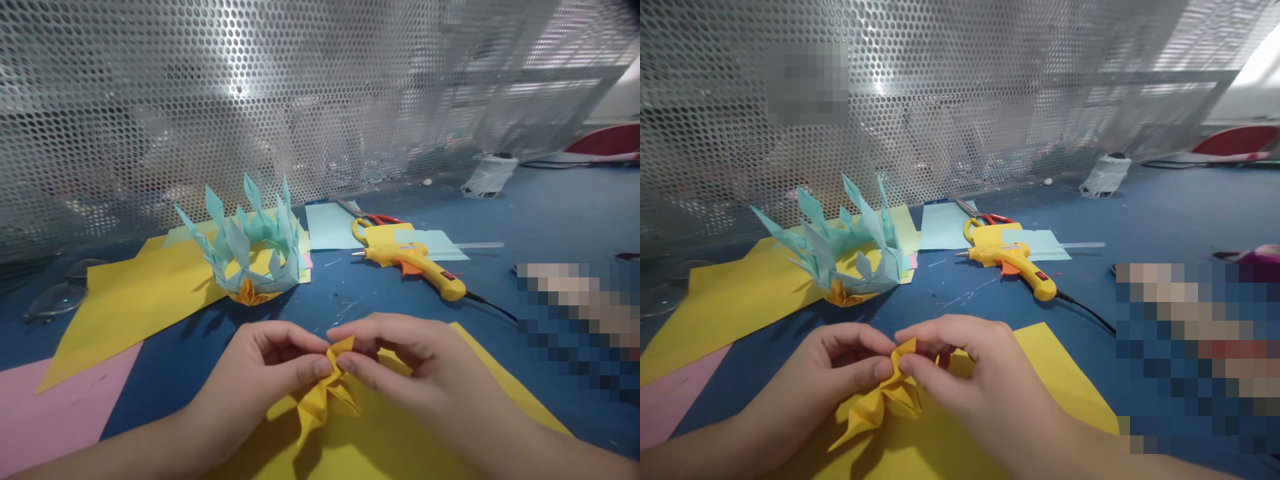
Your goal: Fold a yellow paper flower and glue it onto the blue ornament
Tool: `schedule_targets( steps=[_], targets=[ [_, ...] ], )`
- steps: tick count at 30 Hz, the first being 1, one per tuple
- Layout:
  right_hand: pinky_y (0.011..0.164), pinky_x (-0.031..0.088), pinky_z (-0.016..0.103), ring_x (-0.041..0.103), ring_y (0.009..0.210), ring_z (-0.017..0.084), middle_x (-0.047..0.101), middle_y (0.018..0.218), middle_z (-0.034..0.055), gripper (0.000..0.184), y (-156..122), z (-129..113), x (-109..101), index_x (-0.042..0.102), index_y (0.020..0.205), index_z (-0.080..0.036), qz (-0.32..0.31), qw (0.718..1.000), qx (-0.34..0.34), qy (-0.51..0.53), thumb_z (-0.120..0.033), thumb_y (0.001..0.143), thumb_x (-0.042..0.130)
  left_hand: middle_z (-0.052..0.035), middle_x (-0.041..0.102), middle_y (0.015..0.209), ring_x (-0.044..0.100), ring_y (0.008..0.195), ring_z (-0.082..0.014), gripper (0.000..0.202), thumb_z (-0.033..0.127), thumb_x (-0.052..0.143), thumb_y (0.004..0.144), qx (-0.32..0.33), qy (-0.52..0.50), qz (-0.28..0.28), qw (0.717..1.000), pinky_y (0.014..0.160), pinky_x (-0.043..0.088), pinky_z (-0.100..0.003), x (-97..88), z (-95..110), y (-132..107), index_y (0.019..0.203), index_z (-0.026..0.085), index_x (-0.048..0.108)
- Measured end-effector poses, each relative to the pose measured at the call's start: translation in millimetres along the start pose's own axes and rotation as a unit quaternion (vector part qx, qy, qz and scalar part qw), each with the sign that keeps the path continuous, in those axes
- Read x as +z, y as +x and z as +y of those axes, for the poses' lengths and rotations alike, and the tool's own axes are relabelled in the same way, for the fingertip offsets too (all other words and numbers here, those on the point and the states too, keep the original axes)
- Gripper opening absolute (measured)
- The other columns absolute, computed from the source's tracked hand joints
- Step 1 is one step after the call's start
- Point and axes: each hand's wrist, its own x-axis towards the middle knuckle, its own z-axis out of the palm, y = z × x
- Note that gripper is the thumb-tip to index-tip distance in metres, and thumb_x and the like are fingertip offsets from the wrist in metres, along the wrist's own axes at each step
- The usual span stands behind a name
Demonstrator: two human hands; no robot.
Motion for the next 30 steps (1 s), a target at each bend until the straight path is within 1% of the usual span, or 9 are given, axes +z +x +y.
schedule_targets(
  steps=[4,6,11,13,17,20,23,26,30],
  targets=[
    [0.058,0.052,0.018,0.067,0.064,0.012,0.074,0.070,-0.0020,0.016,0.9,0.4,-0.4,0.074,0.073,-0.024,-0.009,1.000,-0.009,0.008,-0.013,0.076,0.062,0.0022,0.073,0.064,0.062,0.060,-0.0067,0.010,0.016,0.084,0.065,0.007,0.012,-0.012,1.000,0.058,0.048,-0.013,-1.4,-0.7,-0.9,0.062,0.018,0.074],
    [0.055,0.051,0.019,0.065,0.061,0.012,0.072,0.067,-0.0019,0.015,0.0,0.3,0.1,0.072,0.069,-0.024,0.000,1.000,-0.012,0.007,-0.013,0.073,0.063,0.0021,0.073,0.064,0.061,0.060,-0.0070,0.010,0.016,0.083,0.066,0.009,0.014,-0.023,1.000,0.059,0.048,-0.013,-1.4,-0.6,-0.7,0.061,0.019,0.075],
    [0.050,0.048,0.019,0.059,0.053,0.011,0.066,0.058,-0.0039,0.012,-3.7,0.2,4.9,0.062,0.062,-0.023,0.016,1.000,0.004,0.012,-0.013,0.068,0.062,0.0021,0.073,0.067,0.064,0.064,-0.0082,0.011,0.013,0.081,0.068,0.013,0.014,-0.050,0.999,0.062,0.050,-0.014,-0.2,-0.1,-0.3,0.063,0.021,0.075],
    [0.051,0.048,0.019,0.059,0.052,0.010,0.065,0.058,-0.0044,0.012,-4.6,0.9,6.1,0.063,0.064,-0.023,0.013,1.000,0.003,0.015,-0.013,0.069,0.061,0.0021,0.074,0.067,0.064,0.064,-0.0081,0.011,0.012,0.081,0.068,0.013,0.008,-0.050,0.999,0.062,0.050,-0.014,0.8,0.3,-0.1,0.064,0.021,0.076],
    [0.055,0.050,0.021,0.062,0.056,0.012,0.069,0.063,-0.0033,0.016,-4.6,2.5,4.6,0.072,0.077,-0.026,0.011,1.000,-0.018,0.001,-0.014,0.074,0.061,0.0029,0.073,0.065,0.064,0.061,-0.0074,0.011,0.013,0.083,0.065,0.008,-0.006,-0.042,0.999,0.060,0.050,-0.013,3.0,1.4,0.7,0.063,0.020,0.075],
    [0.054,0.050,0.020,0.063,0.057,0.012,0.071,0.064,-0.0022,0.015,-3.1,2.1,1.6,0.073,0.073,-0.024,-0.002,0.999,-0.045,0.006,-0.014,0.076,0.062,0.0034,0.073,0.063,0.063,0.059,-0.0065,0.013,0.012,0.085,0.062,0.004,-0.008,-0.042,0.999,0.057,0.048,-0.012,4.1,2.4,0.9,0.061,0.019,0.074],
    [0.053,0.050,0.021,0.065,0.059,0.012,0.072,0.065,-0.0019,0.015,-1.8,0.7,-0.1,0.073,0.071,-0.024,-0.002,0.999,-0.039,0.011,-0.015,0.076,0.063,0.0036,0.073,0.063,0.063,0.058,-0.0064,0.015,0.011,0.086,0.058,0.001,-0.006,-0.044,0.999,0.056,0.047,-0.012,3.9,2.1,0.0,0.060,0.019,0.074],
    [0.052,0.049,0.021,0.065,0.058,0.012,0.072,0.065,-0.0026,0.015,-2.7,0.6,1.0,0.072,0.069,-0.025,-0.006,0.999,-0.032,0.002,-0.014,0.075,0.064,0.0024,0.072,0.064,0.062,0.060,-0.0077,0.013,0.013,0.086,0.060,0.004,0.001,-0.043,0.999,0.058,0.047,-0.014,2.3,-0.3,-1.6,0.060,0.020,0.074],
    [0.052,0.049,0.021,0.064,0.057,0.012,0.071,0.065,-0.0038,0.015,-7.0,3.0,5.4,0.070,0.070,-0.026,0.027,0.998,-0.062,0.008,-0.012,0.072,0.065,0.0012,0.071,0.066,0.061,0.061,-0.0102,0.013,0.014,0.086,0.059,0.016,0.000,-0.055,0.998,0.058,0.047,-0.018,0.5,-3.0,-1.6,0.060,0.019,0.074]
  ],
)
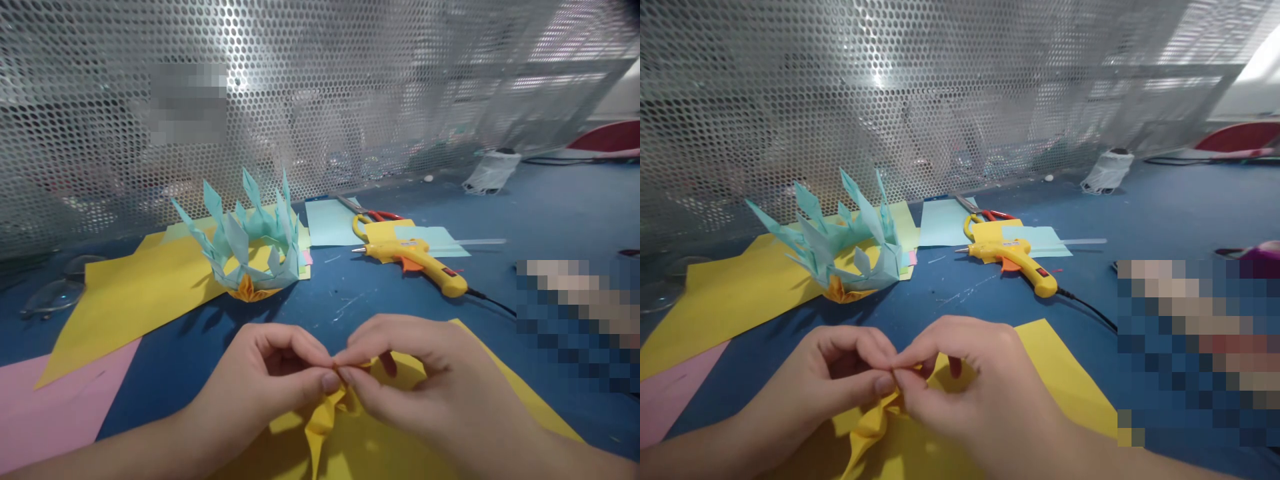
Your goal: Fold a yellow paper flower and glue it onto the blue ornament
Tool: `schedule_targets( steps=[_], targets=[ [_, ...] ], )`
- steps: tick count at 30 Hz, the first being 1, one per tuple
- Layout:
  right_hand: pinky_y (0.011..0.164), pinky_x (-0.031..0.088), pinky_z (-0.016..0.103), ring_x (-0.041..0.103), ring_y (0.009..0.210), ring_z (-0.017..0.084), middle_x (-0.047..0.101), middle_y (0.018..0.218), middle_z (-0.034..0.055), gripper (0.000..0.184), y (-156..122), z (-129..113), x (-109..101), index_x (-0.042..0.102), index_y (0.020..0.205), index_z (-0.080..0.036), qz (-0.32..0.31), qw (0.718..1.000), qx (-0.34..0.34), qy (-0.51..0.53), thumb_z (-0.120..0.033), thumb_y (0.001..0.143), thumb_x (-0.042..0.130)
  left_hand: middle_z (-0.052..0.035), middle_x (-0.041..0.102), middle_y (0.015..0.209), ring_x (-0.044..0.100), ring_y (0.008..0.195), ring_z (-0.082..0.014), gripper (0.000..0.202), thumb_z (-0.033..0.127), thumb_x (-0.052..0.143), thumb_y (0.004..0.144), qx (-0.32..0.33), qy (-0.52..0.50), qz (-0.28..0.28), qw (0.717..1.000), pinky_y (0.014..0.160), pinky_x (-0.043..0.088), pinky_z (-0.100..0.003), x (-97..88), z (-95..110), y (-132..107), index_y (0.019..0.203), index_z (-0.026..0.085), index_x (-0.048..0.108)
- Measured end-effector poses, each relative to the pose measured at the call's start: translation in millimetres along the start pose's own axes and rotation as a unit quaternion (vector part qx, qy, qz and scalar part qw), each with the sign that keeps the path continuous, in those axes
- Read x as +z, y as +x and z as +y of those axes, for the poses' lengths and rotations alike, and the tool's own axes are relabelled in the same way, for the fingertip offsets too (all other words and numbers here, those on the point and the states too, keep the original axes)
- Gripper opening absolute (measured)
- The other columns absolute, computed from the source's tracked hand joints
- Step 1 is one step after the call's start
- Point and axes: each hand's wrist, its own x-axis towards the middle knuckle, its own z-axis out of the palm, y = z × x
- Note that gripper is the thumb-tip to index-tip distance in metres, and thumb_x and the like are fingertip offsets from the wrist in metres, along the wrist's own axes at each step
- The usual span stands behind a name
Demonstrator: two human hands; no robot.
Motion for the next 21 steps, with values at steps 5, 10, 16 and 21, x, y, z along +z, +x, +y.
schedule_targets(
  steps=[5,10,16,21],
  targets=[
    [0.052,0.050,0.021,0.065,0.058,0.012,0.071,0.067,-0.0035,0.018,-0.7,-2.4,0.9,0.068,0.071,-0.024,0.001,0.999,-0.025,-0.025,-0.007,0.069,0.063,0.0013,0.070,0.067,0.060,0.062,-0.0097,0.014,0.011,0.084,0.062,0.007,-0.012,-0.014,1.000,0.058,0.048,-0.018,1.1,0.7,1.9,0.061,0.019,0.072],
    [0.055,0.051,0.018,0.066,0.060,0.010,0.073,0.067,-0.0033,0.015,3.6,-5.3,-1.9,0.071,0.077,-0.022,-0.029,0.999,-0.026,-0.017,-0.010,0.077,0.062,0.0025,0.071,0.068,0.063,0.062,-0.0085,0.015,0.009,0.083,0.063,0.016,-0.024,-0.021,0.999,0.058,0.049,-0.015,2.6,2.7,1.6,0.061,0.017,0.070],
    [0.060,0.052,0.017,0.067,0.062,0.010,0.074,0.070,-0.0035,0.017,5.1,-2.2,-6.9,0.072,0.079,-0.023,-0.039,0.999,-0.024,-0.018,-0.011,0.081,0.060,0.0046,0.073,0.070,0.064,0.064,-0.0049,0.013,0.013,0.079,0.072,0.039,-0.023,0.000,0.999,0.061,0.049,-0.010,-0.8,3.9,0.7,0.063,0.019,0.071],
    [0.059,0.054,0.016,0.068,0.062,0.010,0.075,0.073,-0.0030,0.018,3.8,-3.9,-8.4,0.073,0.082,-0.025,-0.046,0.998,-0.047,-0.017,-0.011,0.083,0.060,0.0052,0.075,0.065,0.065,0.060,-0.0047,0.012,0.013,0.083,0.066,0.022,-0.028,0.018,0.999,0.058,0.049,-0.008,-0.5,4.3,0.5,0.071,0.023,0.078]
  ],
)
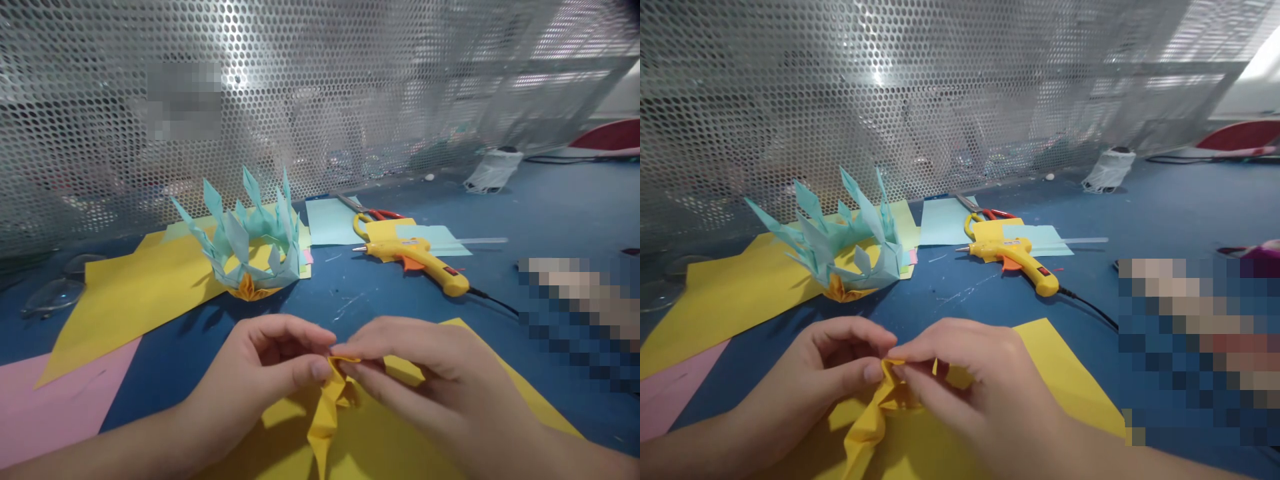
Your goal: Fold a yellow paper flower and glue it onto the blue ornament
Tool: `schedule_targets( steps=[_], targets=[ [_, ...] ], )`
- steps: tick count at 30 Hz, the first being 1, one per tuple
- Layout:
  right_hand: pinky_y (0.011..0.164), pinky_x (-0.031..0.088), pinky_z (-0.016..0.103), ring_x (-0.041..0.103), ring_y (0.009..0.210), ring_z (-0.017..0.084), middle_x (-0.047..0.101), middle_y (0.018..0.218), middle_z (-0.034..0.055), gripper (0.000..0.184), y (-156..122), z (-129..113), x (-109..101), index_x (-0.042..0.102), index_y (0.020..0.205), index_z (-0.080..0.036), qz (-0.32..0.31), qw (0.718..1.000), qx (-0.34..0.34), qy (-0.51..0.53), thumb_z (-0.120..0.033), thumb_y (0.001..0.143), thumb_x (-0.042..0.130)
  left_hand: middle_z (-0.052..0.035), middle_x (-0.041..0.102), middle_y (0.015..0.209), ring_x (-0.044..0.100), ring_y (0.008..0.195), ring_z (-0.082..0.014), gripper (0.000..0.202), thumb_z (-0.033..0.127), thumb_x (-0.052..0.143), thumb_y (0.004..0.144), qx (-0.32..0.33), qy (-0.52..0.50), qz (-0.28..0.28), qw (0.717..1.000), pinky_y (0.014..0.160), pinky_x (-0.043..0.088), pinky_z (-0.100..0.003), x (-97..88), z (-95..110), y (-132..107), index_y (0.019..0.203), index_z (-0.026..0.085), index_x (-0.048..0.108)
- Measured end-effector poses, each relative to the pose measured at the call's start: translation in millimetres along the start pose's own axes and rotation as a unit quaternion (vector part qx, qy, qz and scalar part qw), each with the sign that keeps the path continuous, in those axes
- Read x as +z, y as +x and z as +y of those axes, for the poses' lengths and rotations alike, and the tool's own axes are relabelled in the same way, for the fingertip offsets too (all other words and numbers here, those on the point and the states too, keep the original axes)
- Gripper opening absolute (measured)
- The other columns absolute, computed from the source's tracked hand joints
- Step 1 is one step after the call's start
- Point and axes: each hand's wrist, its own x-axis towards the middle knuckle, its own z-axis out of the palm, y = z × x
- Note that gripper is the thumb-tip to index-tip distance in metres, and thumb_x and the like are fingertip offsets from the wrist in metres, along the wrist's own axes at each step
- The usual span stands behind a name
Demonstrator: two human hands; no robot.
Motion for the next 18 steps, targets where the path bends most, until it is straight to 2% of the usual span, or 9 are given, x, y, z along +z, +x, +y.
schedule_targets(
  steps=[3,9,13,18],
  targets=[
    [0.056,0.054,0.015,0.067,0.056,0.010,0.074,0.067,-0.0041,0.017,-0.3,-2.0,1.2,0.072,0.078,-0.024,0.016,1.000,0.008,-0.007,-0.010,0.080,0.063,0.0036,0.077,0.070,0.067,0.064,-0.0062,0.012,0.014,0.083,0.066,0.003,0.017,0.006,1.000,0.061,0.050,-0.009,0.0,-0.4,0.0,0.068,0.025,0.079],
    [0.057,0.050,0.004,0.066,0.055,0.004,0.073,0.064,-0.0061,0.016,-1.4,-3.2,-0.1,0.072,0.077,-0.020,0.038,0.999,-0.012,-0.005,-0.005,0.076,0.066,0.0037,0.077,0.072,0.067,0.068,-0.0074,0.021,0.006,0.079,0.066,0.079,0.066,-0.009,0.995,0.064,0.051,-0.010,-2.1,-1.4,-1.1,0.065,0.027,0.079],
    [0.060,0.047,0.000,0.065,0.058,0.001,0.073,0.068,-0.0068,0.018,-4.9,-3.7,-2.8,0.074,0.082,-0.019,0.036,0.998,-0.042,-0.031,-0.003,0.075,0.067,0.0032,0.076,0.074,0.067,0.068,-0.0082,0.021,0.006,0.079,0.066,0.079,0.068,-0.021,0.994,0.063,0.052,-0.011,-3.5,-2.4,-1.3,0.067,0.027,0.079],
    [0.060,0.045,-0.003,0.064,0.054,0.000,0.072,0.065,-0.0070,0.019,-3.2,-3.5,-1.0,0.074,0.081,-0.017,0.066,0.995,-0.058,-0.037,-0.001,0.072,0.068,0.0038,0.076,0.076,0.067,0.069,-0.0080,0.021,0.006,0.080,0.065,0.075,0.054,-0.030,0.995,0.062,0.052,-0.009,-3.4,-2.8,-1.5,0.069,0.027,0.079]
  ],
)
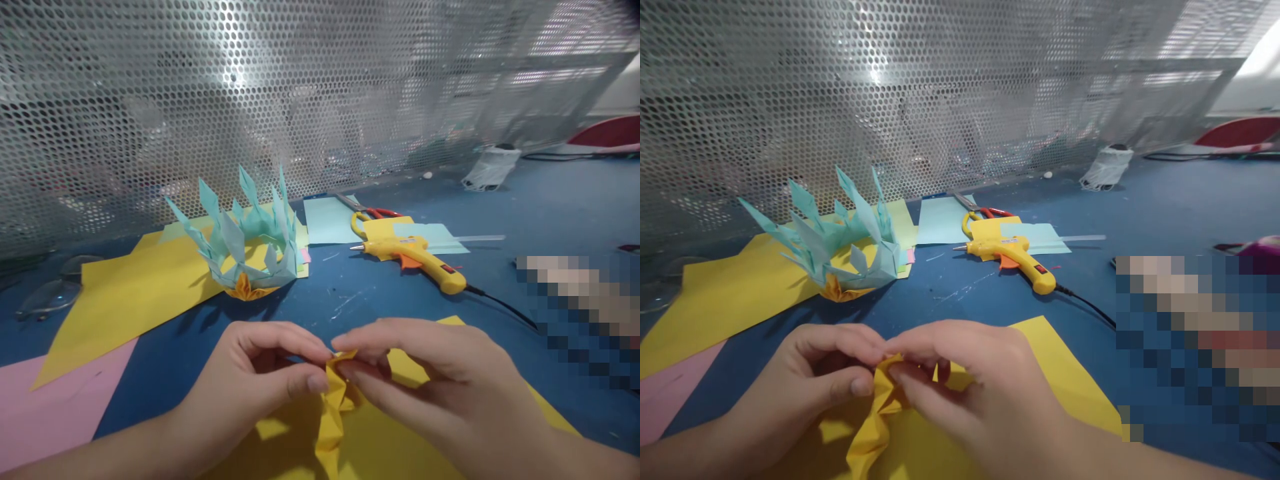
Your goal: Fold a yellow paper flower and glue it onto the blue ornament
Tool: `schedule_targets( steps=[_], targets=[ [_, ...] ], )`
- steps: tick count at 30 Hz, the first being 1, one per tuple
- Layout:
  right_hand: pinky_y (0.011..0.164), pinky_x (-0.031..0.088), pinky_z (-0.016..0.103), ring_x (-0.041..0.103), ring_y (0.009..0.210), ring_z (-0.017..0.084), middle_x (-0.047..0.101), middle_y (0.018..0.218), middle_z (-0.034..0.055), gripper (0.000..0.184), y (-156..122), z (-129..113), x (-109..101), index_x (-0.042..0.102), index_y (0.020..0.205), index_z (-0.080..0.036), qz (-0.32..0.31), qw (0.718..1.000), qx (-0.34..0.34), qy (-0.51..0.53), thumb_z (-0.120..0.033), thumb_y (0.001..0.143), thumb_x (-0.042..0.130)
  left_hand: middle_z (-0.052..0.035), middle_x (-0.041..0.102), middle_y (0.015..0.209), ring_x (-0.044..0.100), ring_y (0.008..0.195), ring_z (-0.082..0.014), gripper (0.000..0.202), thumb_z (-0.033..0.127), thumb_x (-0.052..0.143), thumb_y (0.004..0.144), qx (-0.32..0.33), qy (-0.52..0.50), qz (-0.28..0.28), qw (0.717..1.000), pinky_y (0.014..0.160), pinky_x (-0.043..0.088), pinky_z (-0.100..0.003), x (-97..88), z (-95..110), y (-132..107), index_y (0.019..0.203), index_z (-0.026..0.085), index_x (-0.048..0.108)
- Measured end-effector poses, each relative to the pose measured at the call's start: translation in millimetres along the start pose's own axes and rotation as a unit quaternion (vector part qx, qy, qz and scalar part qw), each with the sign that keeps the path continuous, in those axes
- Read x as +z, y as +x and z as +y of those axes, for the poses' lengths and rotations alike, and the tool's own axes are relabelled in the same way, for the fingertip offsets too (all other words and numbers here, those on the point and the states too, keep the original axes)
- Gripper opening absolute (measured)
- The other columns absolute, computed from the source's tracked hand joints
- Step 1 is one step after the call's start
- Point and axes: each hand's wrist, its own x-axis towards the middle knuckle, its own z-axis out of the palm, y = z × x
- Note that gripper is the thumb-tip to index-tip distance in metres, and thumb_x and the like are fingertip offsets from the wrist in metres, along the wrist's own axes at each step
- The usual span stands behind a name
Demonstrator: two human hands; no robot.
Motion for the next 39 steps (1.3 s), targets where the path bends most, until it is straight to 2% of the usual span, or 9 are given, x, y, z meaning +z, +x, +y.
schedule_targets(
  steps=[3,8,15,20,26,31,34,39],
  targets=[
    [0.058,0.046,-0.002,0.064,0.053,0.001,0.073,0.064,-0.0070,0.021,2.2,0.9,1.5,0.074,0.083,-0.018,0.000,1.000,0.006,0.005,-0.001,0.072,0.069,0.0042,0.076,0.077,0.067,0.068,-0.0078,0.020,0.008,0.080,0.065,0.000,-0.009,-0.010,1.000,0.060,0.052,-0.009,0.7,1.1,-0.7,0.070,0.028,0.079],
    [0.059,0.051,0.005,0.066,0.055,0.005,0.074,0.066,-0.0043,0.016,2.1,2.3,0.6,0.074,0.083,-0.018,-0.034,0.999,0.013,0.021,-0.004,0.075,0.069,0.0038,0.075,0.072,0.066,0.068,-0.0074,0.018,0.006,0.079,0.068,0.002,0.010,0.005,1.000,0.065,0.052,-0.011,0.3,0.2,-1.1,0.067,0.025,0.078],
    [0.060,0.051,0.006,0.068,0.060,0.006,0.076,0.071,-0.0034,0.018,4.6,1.2,0.9,0.075,0.085,-0.018,-0.048,0.996,0.044,0.058,-0.006,0.073,0.071,0.0057,0.073,0.073,0.065,0.067,-0.0067,0.008,0.018,0.082,0.071,0.008,-0.051,0.019,0.998,0.064,0.052,-0.011,-2.3,-5.0,-0.3,0.067,0.024,0.077],
    [0.058,0.051,0.006,0.069,0.059,0.006,0.076,0.068,-0.0051,0.015,5.6,4.7,2.0,0.075,0.074,-0.021,-0.031,0.994,0.090,0.055,-0.007,0.073,0.071,0.0048,0.075,0.074,0.065,0.069,-0.0068,0.008,0.020,0.084,0.069,0.013,-0.064,0.011,0.998,0.067,0.052,-0.011,-2.6,-4.6,1.3,0.067,0.023,0.076],
    [0.063,0.049,0.004,0.067,0.062,0.004,0.074,0.069,-0.0004,0.013,5.1,4.4,-3.6,0.075,0.079,-0.014,-0.052,0.998,-0.011,0.028,-0.002,0.077,0.068,0.0059,0.075,0.073,0.065,0.068,-0.0065,0.009,0.020,0.084,0.069,0.020,-0.081,0.000,0.997,0.065,0.052,-0.010,-0.5,-3.5,0.6,0.068,0.024,0.075],
    [0.066,0.051,0.006,0.068,0.067,0.006,0.073,0.071,0.0020,0.009,3.7,4.7,-6.1,0.072,0.081,-0.012,-0.054,0.994,-0.089,-0.015,-0.004,0.079,0.068,0.0059,0.074,0.072,0.065,0.065,-0.0052,0.012,0.019,0.084,0.068,0.005,-0.048,0.033,0.998,0.062,0.050,-0.007,0.8,-3.9,-2.3,0.074,0.027,0.078],
    [0.064,0.054,0.010,0.069,0.069,0.008,0.074,0.074,0.0010,0.013,3.5,5.2,-5.5,0.070,0.084,-0.016,-0.059,0.993,-0.102,-0.023,-0.004,0.080,0.067,0.0042,0.074,0.073,0.065,0.068,-0.0073,0.010,0.022,0.084,0.068,0.021,-0.022,0.035,0.999,0.064,0.051,-0.009,2.4,-3.0,-3.6,0.074,0.028,0.079],
    [0.063,0.055,0.012,0.069,0.068,0.009,0.074,0.074,0.0004,0.017,4.8,3.0,-6.7,0.069,0.086,-0.018,-0.062,0.994,-0.087,-0.005,-0.003,0.081,0.064,0.0029,0.073,0.075,0.065,0.071,-0.0094,0.009,0.020,0.077,0.076,0.052,0.025,0.014,0.998,0.066,0.051,-0.013,2.1,-0.2,-4.2,0.071,0.027,0.078]
  ],
)
